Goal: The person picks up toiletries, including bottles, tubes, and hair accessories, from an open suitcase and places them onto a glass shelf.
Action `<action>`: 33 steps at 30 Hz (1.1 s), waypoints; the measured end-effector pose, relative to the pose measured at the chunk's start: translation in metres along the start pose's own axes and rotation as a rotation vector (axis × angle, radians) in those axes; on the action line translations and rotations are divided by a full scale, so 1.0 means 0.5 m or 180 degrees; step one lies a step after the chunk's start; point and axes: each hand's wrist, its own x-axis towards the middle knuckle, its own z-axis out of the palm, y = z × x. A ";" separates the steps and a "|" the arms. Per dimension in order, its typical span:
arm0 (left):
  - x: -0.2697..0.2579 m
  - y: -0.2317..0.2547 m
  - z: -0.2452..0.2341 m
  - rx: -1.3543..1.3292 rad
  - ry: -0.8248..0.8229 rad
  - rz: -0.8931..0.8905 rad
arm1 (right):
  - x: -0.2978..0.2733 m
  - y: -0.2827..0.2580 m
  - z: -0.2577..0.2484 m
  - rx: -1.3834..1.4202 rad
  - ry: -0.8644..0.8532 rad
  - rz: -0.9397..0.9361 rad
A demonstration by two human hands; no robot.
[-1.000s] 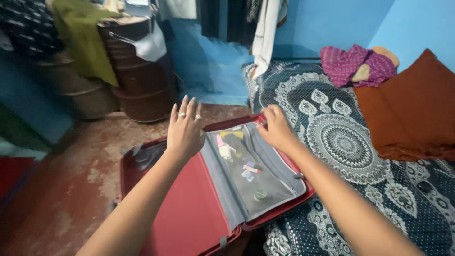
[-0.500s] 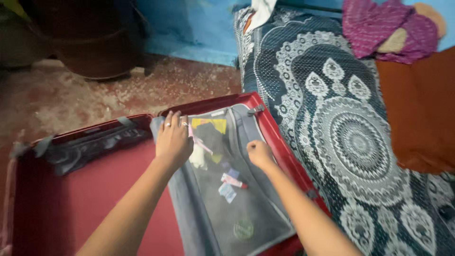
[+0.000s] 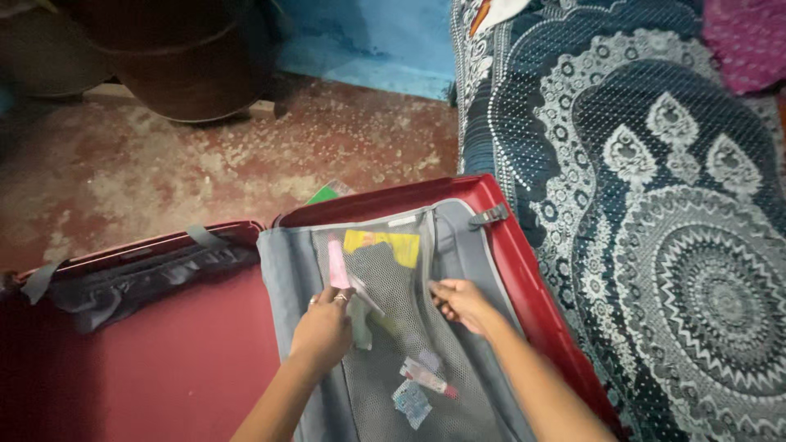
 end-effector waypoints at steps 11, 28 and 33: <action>0.044 0.016 0.022 -0.0155 -0.0015 0.0226 | -0.118 -0.137 0.106 -0.0722 -0.1067 -0.1444; 0.018 0.011 0.026 -0.0271 0.0019 0.0168 | -0.007 0.003 0.004 -0.1647 0.0951 -0.1736; 0.039 0.071 0.012 -0.0870 0.0189 0.0015 | -0.117 -0.006 -0.063 0.0674 0.1625 -0.1327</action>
